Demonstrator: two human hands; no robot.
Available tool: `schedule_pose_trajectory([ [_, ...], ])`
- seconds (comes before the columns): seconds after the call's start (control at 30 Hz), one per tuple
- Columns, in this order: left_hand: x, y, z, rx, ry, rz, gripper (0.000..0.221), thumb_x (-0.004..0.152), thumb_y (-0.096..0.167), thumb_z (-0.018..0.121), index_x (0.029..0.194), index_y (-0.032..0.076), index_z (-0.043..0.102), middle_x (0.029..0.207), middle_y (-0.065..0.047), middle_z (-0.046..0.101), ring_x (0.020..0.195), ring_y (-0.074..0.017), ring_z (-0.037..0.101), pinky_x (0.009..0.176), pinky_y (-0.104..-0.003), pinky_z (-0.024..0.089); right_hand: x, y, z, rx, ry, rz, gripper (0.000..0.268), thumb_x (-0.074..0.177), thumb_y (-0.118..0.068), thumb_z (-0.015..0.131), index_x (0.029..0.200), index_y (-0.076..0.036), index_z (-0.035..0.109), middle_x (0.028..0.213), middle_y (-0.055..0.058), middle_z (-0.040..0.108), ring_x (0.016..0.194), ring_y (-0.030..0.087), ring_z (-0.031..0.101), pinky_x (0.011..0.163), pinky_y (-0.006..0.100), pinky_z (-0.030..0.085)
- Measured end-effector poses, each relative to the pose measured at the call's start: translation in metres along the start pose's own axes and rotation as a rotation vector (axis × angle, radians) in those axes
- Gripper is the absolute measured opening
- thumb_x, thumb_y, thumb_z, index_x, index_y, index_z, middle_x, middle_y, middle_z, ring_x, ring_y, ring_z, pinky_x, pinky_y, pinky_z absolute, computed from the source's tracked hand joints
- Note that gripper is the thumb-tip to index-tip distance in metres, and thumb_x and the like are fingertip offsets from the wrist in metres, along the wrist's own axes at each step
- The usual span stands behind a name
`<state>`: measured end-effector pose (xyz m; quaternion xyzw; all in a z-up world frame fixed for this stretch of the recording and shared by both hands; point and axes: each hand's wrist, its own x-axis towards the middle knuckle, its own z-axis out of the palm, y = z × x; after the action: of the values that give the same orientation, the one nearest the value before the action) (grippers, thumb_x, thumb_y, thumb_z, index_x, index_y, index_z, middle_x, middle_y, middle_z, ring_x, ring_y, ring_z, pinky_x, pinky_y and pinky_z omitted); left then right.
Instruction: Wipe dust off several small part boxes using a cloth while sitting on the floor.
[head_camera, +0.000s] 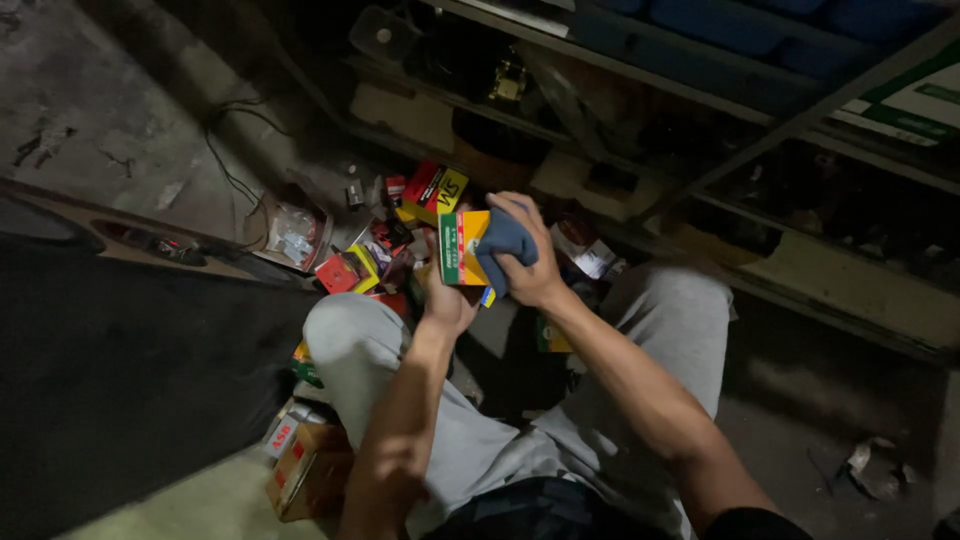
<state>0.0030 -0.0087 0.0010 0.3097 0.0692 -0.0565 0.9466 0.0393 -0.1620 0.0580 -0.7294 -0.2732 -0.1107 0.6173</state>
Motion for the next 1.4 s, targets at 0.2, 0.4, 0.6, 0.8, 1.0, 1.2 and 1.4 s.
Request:
schedule_pose_trajectory([
  [0.2, -0.009, -0.019, -0.046, 0.062, -0.144, -0.238, 0.091, 0.094, 0.074, 0.040, 0.154, 0.007, 0.039, 0.154, -0.016, 0.049, 0.140, -0.0322, 0.052, 0.115, -0.052, 0.047, 0.012, -0.003, -0.006, -0.098, 0.237, 0.136, 0.028, 0.094, -0.006, 0.059, 0.121, 0.000, 0.066, 0.108, 0.014, 0.073, 0.102, 0.025, 0.074, 0.094, 0.032, 0.055],
  [0.4, -0.009, -0.008, -0.010, -0.138, -0.101, -0.068, 0.069, 0.105, 0.053, 0.046, 0.155, 0.005, 0.041, 0.146, -0.016, 0.055, 0.131, -0.0336, 0.054, 0.109, -0.052, 0.044, -0.022, 0.068, 0.011, 0.326, 0.203, 0.421, 0.041, 0.099, -0.007, 0.053, 0.138, -0.004, 0.066, 0.114, 0.015, 0.070, 0.104, 0.023, 0.066, 0.100, 0.032, 0.055],
  [0.6, -0.007, -0.006, -0.012, 0.012, -0.039, -0.064, 0.065, 0.105, 0.047, 0.045, 0.153, 0.005, 0.043, 0.145, -0.013, 0.056, 0.135, -0.0290, 0.054, 0.119, -0.046, 0.040, -0.003, -0.005, -0.003, -0.208, -0.131, -0.083, 0.076, 0.078, -0.007, 0.068, 0.151, -0.004, 0.050, 0.163, 0.029, 0.036, 0.152, 0.045, 0.032, 0.126, 0.053, 0.024],
  [0.8, -0.001, -0.034, -0.042, 0.011, -0.030, -0.073, 0.056, 0.110, 0.037, 0.050, 0.152, 0.002, 0.045, 0.142, -0.014, 0.055, 0.131, -0.0296, 0.054, 0.117, -0.049, 0.041, -0.008, 0.004, -0.005, -0.177, 0.004, -0.007, 0.077, 0.075, -0.002, 0.063, 0.151, -0.005, 0.049, 0.161, 0.021, 0.040, 0.153, 0.042, 0.036, 0.126, 0.051, 0.027],
  [1.0, -0.004, -0.032, -0.043, 0.089, -0.043, -0.163, 0.054, 0.104, 0.032, 0.051, 0.149, 0.004, 0.046, 0.141, -0.013, 0.057, 0.130, -0.0277, 0.058, 0.116, -0.045, 0.044, 0.001, 0.009, -0.007, -0.036, 0.060, 0.279, 0.052, 0.091, -0.002, 0.061, 0.144, -0.006, 0.061, 0.150, 0.016, 0.063, 0.142, 0.035, 0.062, 0.122, 0.041, 0.045],
  [1.2, 0.001, -0.044, -0.072, 0.171, 0.038, 0.024, 0.051, 0.099, 0.024, 0.057, 0.143, 0.001, 0.051, 0.133, -0.013, 0.062, 0.123, -0.0280, 0.062, 0.107, -0.045, 0.051, -0.004, -0.027, -0.006, -0.089, -0.036, 0.059, 0.064, 0.079, 0.002, 0.063, 0.143, -0.001, 0.056, 0.153, 0.026, 0.049, 0.142, 0.042, 0.050, 0.119, 0.041, 0.038],
  [1.4, -0.007, -0.033, -0.033, 0.290, 0.050, 0.015, 0.044, 0.100, 0.022, 0.063, 0.137, 0.000, 0.055, 0.120, -0.012, 0.066, 0.107, -0.0244, 0.066, 0.091, -0.042, 0.056, -0.012, 0.050, 0.005, 0.114, 0.215, 0.549, 0.033, 0.105, -0.014, 0.057, 0.135, -0.004, 0.066, 0.127, 0.010, 0.073, 0.120, 0.021, 0.066, 0.108, 0.033, 0.050],
])
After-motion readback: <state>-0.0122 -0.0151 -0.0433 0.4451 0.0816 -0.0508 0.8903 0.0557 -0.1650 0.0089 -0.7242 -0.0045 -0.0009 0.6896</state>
